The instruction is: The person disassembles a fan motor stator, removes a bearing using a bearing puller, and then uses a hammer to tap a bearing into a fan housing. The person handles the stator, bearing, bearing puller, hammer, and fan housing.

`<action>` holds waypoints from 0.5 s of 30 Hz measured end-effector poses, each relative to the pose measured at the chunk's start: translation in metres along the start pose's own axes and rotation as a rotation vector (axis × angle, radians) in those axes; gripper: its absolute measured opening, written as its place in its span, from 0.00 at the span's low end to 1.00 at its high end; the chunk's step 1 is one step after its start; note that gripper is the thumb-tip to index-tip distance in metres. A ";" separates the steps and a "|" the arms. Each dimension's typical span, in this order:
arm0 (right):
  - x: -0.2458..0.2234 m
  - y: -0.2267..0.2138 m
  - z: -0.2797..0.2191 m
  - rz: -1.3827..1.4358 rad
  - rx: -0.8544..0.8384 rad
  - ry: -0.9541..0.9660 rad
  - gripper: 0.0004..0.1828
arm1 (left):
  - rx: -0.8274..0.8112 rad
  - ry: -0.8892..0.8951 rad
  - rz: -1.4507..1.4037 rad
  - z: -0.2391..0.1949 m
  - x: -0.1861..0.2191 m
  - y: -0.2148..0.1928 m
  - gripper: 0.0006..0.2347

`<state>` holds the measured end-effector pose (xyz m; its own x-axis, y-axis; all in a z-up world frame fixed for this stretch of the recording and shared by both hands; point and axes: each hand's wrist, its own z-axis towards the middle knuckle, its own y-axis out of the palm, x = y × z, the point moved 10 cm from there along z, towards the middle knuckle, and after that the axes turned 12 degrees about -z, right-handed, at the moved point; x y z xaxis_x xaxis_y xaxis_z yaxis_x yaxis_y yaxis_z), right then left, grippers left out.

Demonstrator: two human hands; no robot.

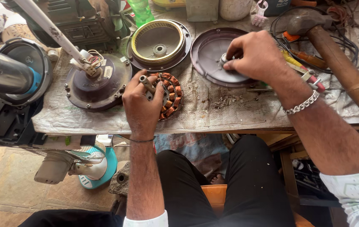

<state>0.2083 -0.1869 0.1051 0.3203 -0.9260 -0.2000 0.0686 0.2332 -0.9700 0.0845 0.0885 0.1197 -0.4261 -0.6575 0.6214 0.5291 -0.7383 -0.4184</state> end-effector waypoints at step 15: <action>-0.006 -0.024 -0.020 0.014 -0.062 -0.049 0.12 | -0.140 0.470 -0.078 -0.050 0.107 0.050 0.23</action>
<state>0.1861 -0.1923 0.1270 0.3672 -0.9065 -0.2082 0.0058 0.2261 -0.9741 0.0281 -0.0263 0.1323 -0.7622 -0.5726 0.3018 0.3925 -0.7797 -0.4879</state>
